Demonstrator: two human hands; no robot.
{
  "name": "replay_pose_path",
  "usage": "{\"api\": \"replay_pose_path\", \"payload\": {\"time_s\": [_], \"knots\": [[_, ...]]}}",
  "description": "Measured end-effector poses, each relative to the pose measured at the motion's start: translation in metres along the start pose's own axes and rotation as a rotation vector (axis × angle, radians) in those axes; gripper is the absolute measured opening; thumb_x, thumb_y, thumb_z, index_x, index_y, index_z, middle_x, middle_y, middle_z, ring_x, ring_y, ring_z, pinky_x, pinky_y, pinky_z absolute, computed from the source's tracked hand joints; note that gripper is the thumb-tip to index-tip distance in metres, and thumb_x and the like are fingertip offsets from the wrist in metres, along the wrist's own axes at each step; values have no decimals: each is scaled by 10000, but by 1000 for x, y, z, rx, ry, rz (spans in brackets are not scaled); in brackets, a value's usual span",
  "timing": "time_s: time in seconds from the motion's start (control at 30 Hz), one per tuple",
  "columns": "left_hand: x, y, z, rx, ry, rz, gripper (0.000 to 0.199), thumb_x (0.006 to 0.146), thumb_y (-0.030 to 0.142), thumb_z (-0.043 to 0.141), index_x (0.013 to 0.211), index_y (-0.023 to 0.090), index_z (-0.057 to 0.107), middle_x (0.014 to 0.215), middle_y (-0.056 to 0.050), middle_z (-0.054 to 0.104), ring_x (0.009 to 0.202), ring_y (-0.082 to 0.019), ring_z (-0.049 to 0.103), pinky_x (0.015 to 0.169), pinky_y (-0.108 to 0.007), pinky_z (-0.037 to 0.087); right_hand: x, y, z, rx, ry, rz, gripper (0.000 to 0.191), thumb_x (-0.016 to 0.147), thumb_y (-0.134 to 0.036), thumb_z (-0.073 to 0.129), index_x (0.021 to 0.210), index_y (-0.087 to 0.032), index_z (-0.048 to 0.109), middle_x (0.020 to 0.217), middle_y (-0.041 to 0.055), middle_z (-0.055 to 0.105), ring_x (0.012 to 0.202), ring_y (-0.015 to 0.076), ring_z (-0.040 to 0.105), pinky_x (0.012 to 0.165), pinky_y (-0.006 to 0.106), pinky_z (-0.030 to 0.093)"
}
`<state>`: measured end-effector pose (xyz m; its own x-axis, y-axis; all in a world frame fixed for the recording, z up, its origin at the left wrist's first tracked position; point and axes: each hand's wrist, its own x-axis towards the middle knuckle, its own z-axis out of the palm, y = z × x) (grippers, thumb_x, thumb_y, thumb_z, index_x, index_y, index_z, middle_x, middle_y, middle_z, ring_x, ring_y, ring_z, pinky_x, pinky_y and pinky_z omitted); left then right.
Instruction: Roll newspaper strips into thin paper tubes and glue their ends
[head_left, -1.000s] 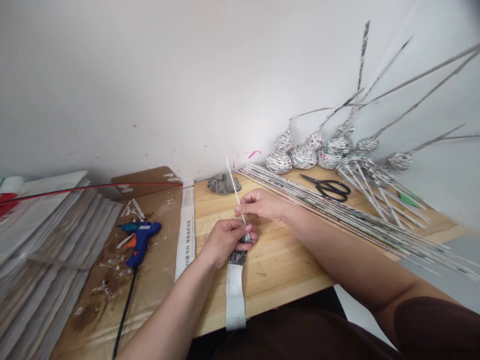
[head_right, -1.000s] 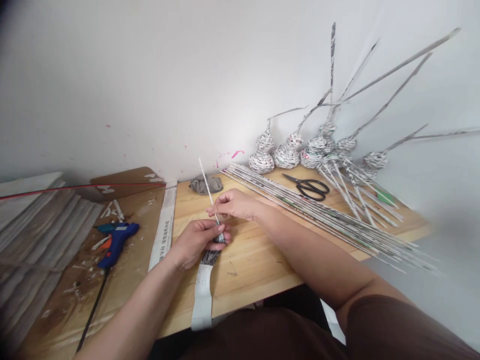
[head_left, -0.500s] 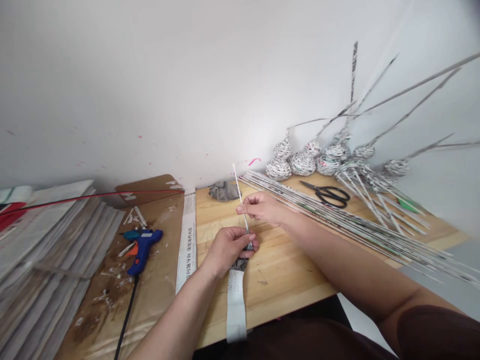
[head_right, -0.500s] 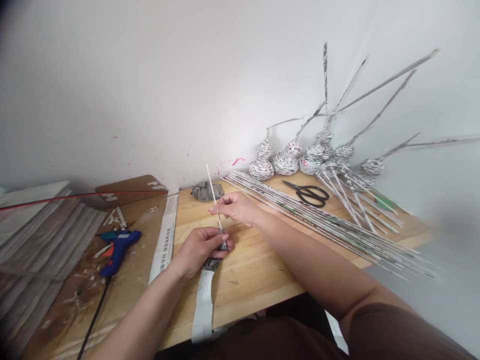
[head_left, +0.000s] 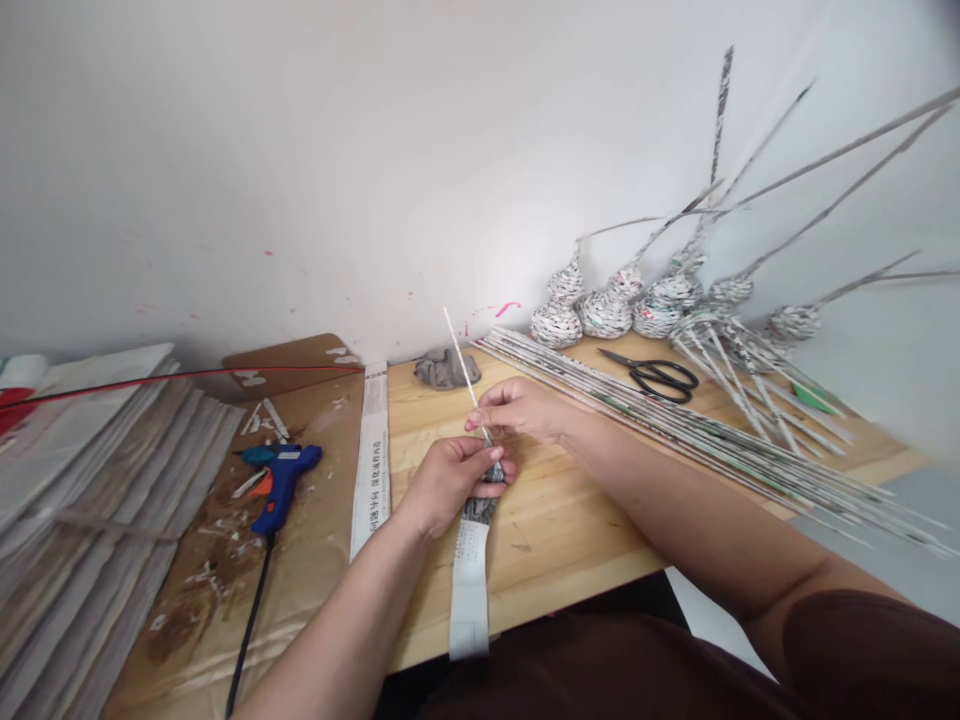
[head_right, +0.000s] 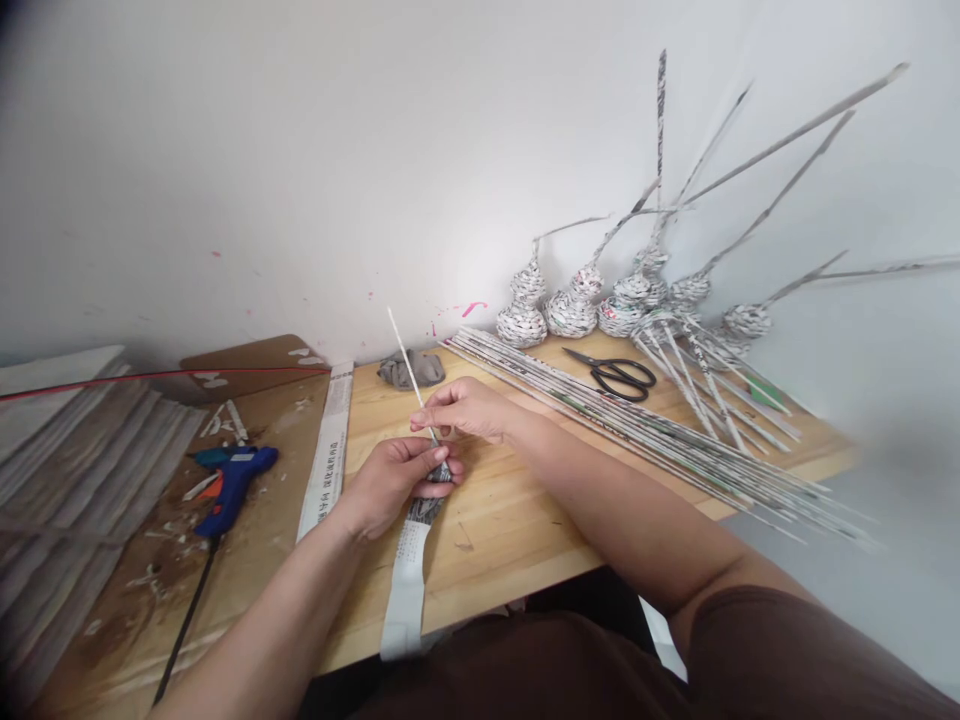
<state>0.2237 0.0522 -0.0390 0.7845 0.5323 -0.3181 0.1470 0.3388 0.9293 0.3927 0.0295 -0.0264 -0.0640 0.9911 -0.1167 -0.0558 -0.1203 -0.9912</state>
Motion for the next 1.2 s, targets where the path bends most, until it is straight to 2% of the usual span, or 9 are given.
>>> {"api": "replay_pose_path", "payload": {"time_s": [0.1,0.23,0.53,0.67,0.73,0.93,1.03,1.1,1.2], "knots": [[-2,0,0,-8,-36,-29,354,712,402,715,903,105,695,850,-118,690,796,-176,654,763,-337,536,1,0,-2,28,-41,34,309,674,-394,748,782,-107,713,660,20,612,514,47,448,372,157,208],[-3,2,1,12,-48,-33,338,721,399,708,881,102,697,857,-119,686,804,-170,647,770,-327,528,1,-2,-5,24,-58,45,303,649,-372,771,769,-100,710,564,-11,545,452,37,410,335,152,171],[-5,7,2,28,-38,-16,317,725,400,699,797,93,669,848,-131,689,763,-174,643,720,-328,530,0,-4,0,-28,95,-21,325,599,-385,800,661,-111,636,518,-41,517,418,24,386,346,151,207],[-6,8,3,15,-26,-22,332,732,396,694,866,93,672,821,-121,692,764,-176,646,728,-335,532,-2,-6,-3,-24,-54,-22,339,702,-422,719,838,-112,703,598,-7,572,445,30,407,346,156,189],[-5,7,2,8,-26,-19,337,728,399,697,880,99,675,817,-114,693,769,-177,648,730,-335,533,-2,-5,-4,-6,-95,-7,338,697,-408,725,852,-108,709,604,4,580,465,41,434,348,158,190],[-4,5,0,-22,6,21,346,700,421,716,855,113,689,828,-112,700,767,-172,648,713,-312,535,1,-2,2,29,77,-52,330,636,-413,772,689,-110,651,507,-20,543,404,34,372,360,174,189],[-4,8,-1,-35,0,33,342,717,415,703,871,109,691,813,-107,698,744,-158,646,692,-292,536,5,1,3,-21,140,-108,405,738,-512,652,693,-110,655,549,7,562,442,55,419,391,184,240],[-5,10,-1,-54,7,52,340,730,411,692,882,107,689,805,-105,696,719,-149,644,661,-273,536,10,4,0,-146,231,-154,477,838,-543,500,734,-109,668,602,36,590,489,80,470,436,199,310],[-5,13,-1,-96,26,104,344,748,413,674,910,110,681,805,-103,694,715,-150,645,633,-261,538,26,5,-4,-526,354,-260,429,923,-423,383,970,-108,670,813,94,656,705,149,582,632,260,437]]}}
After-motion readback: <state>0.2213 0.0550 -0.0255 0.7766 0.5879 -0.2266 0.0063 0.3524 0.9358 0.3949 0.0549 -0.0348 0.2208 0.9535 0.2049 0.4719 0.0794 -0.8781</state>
